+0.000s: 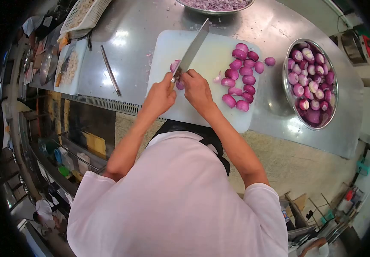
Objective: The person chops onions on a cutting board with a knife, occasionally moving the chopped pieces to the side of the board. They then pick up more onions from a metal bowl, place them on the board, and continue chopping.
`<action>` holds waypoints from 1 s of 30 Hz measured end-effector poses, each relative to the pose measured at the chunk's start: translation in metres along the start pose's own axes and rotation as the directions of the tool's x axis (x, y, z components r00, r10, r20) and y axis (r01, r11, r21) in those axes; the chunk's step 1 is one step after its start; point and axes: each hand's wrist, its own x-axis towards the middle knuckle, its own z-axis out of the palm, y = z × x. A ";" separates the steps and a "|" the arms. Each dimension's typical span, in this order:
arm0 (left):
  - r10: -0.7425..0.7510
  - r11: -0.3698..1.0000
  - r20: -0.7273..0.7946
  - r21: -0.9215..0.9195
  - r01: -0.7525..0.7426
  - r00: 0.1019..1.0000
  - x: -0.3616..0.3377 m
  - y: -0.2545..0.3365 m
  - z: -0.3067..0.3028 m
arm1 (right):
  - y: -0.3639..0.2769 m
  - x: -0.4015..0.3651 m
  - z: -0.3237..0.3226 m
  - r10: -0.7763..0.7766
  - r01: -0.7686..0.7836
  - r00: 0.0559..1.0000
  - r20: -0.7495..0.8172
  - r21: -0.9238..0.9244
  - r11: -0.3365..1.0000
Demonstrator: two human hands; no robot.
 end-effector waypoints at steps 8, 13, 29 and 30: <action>-0.009 0.999 -0.007 0.032 0.009 1.000 0.001 -0.006 0.015 | 0.005 -0.005 0.002 0.009 -0.008 1.000 -0.020 0.037 0.999; -0.112 0.994 0.067 0.010 0.112 0.991 -0.017 0.004 0.003 | 0.008 -0.007 0.005 0.010 -0.008 0.999 -0.049 0.036 0.999; -0.149 0.987 -0.118 -0.071 0.142 0.982 -0.025 -0.021 -0.038 | -0.007 0.002 0.021 0.100 -0.106 0.994 -0.044 -0.168 0.980; -0.170 0.985 -0.117 -0.059 0.164 0.979 -0.027 -0.033 -0.036 | -0.002 0.007 0.022 0.108 -0.104 0.994 0.008 -0.207 0.973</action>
